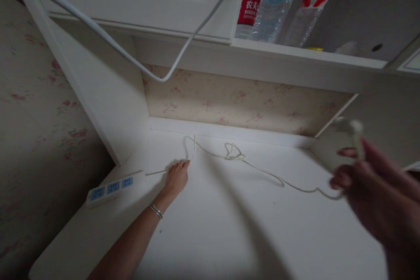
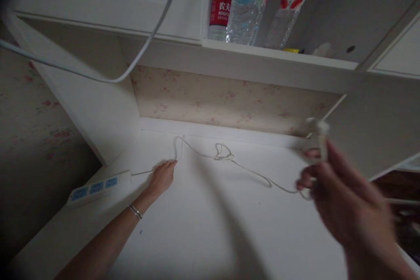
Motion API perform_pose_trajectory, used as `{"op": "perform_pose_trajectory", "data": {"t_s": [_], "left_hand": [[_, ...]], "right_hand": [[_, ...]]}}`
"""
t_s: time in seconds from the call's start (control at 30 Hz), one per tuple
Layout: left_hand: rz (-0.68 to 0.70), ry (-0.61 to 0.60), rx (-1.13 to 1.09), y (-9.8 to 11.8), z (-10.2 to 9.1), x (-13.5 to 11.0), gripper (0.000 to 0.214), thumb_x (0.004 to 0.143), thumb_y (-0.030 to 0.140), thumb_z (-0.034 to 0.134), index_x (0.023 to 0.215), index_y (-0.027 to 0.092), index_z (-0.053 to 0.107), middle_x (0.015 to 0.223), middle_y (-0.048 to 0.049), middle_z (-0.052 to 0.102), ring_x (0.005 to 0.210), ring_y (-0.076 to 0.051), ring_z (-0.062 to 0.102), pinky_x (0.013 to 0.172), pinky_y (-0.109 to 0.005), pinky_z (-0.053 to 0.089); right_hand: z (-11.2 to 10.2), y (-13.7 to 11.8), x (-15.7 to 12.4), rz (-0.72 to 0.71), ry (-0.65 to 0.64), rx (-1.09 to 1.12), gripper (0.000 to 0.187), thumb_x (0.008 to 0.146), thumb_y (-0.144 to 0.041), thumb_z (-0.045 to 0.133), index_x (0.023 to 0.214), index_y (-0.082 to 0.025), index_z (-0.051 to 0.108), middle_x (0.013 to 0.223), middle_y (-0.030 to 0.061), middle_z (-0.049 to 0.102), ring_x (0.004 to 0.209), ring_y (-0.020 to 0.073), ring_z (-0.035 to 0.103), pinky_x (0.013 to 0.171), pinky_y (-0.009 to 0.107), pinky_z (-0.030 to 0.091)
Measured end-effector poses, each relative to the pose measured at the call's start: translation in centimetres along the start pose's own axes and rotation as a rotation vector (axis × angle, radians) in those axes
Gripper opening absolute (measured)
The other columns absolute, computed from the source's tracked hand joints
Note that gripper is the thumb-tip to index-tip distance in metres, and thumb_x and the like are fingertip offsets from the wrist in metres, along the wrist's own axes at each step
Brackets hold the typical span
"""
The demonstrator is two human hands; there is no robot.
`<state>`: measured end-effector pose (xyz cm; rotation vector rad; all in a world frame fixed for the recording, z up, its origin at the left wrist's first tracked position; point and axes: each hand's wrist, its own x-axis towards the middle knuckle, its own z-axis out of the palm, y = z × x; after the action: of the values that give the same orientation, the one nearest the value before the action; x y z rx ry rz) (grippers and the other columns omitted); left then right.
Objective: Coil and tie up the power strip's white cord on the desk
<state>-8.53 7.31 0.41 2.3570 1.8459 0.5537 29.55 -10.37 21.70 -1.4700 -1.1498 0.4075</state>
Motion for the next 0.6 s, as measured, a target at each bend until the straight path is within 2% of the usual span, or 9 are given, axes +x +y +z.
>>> {"op": "perform_pose_trajectory", "data": {"t_s": [0.07,0.17,0.23,0.3,0.37,0.43,0.5,0.6], "left_hand": [[0.004,0.000,-0.134,0.1,0.3,0.0,0.042,0.089,0.011,0.036,0.125,0.020,0.056,0.114,-0.0114,0.063,0.105,-0.022,0.058,0.092,-0.036,0.041],[-0.089,-0.020,-0.673,0.3,0.7,0.1,0.031,0.088,0.023,0.045,0.113,0.020,0.063,0.114,-0.0118,0.065,0.109,-0.024,0.057,0.096,-0.037,0.040],[-0.129,-0.040,-0.862,0.4,0.6,0.3,0.033,0.089,0.037,0.045,0.109,0.018,0.064,0.106,-0.0122,0.068,0.102,-0.024,0.062,0.092,-0.037,0.044],[-0.152,-0.056,-0.938,0.3,0.0,0.3,0.048,0.091,0.050,0.033,0.111,0.016,0.061,0.098,-0.0125,0.070,0.089,-0.023,0.066,0.082,-0.036,0.049],[-0.219,-0.100,-1.125,0.0,-0.8,0.1,0.064,0.090,0.060,0.019,0.117,0.015,0.056,0.093,-0.0128,0.071,0.080,-0.022,0.068,0.073,-0.036,0.052],[-0.305,-0.150,-1.343,-0.3,-1.6,-0.3,0.073,0.087,0.068,0.015,0.120,0.015,0.052,0.089,-0.0127,0.071,0.077,-0.022,0.068,0.069,-0.036,0.052],[-0.357,-0.152,-1.437,-0.4,-2.2,-0.8,0.070,0.083,0.071,0.030,0.118,0.016,0.054,0.090,-0.0120,0.070,0.078,-0.021,0.067,0.070,-0.033,0.051],[-0.366,-0.060,-1.315,-0.3,-2.1,-1.2,0.055,0.074,0.061,0.058,0.107,0.017,0.057,0.091,-0.0085,0.069,0.078,-0.019,0.065,0.068,-0.028,0.049]], "right_hand": [[6.7,-0.8,-0.5,-0.037,-0.245,0.207,0.056,0.088,-0.039,0.053,0.141,-0.033,0.039,0.131,0.0121,0.049,0.070,0.0120,0.057,0.066,0.035,0.051],[17.0,0.3,-2.7,-0.001,-0.606,0.329,0.060,0.090,-0.039,0.049,0.145,-0.036,0.027,0.137,0.0082,0.046,0.073,0.0105,0.059,0.075,0.037,0.053],[22.8,2.2,-4.2,0.008,-0.761,0.379,0.059,0.091,-0.037,0.045,0.146,-0.037,0.024,0.141,0.0072,0.043,0.075,0.0099,0.058,0.076,0.036,0.054],[27.5,4.3,-5.2,-0.030,-0.830,0.329,0.058,0.092,-0.034,0.043,0.147,-0.032,0.025,0.126,0.0069,0.055,0.072,0.0103,0.058,0.074,0.034,0.053],[30.8,6.2,-5.7,-0.046,-0.851,0.254,0.059,0.089,-0.029,0.044,0.147,-0.029,0.028,0.117,0.0053,0.060,0.071,0.0114,0.059,0.072,0.032,0.053],[32.8,7.4,-5.9,-0.047,-0.827,0.171,0.060,0.085,-0.022,0.046,0.144,-0.025,0.035,0.110,0.0044,0.064,0.071,0.0136,0.060,0.072,0.030,0.052],[33.7,7.9,-6.0,-0.072,-0.803,0.098,0.057,0.081,-0.017,0.047,0.138,-0.024,0.045,0.104,0.0029,0.067,0.075,0.0161,0.061,0.075,0.030,0.051],[33.7,7.4,-6.2,-0.157,-0.815,0.039,0.049,0.079,-0.014,0.048,0.126,-0.028,0.057,0.104,-0.0002,0.068,0.088,0.0189,0.062,0.083,0.030,0.049]]}}
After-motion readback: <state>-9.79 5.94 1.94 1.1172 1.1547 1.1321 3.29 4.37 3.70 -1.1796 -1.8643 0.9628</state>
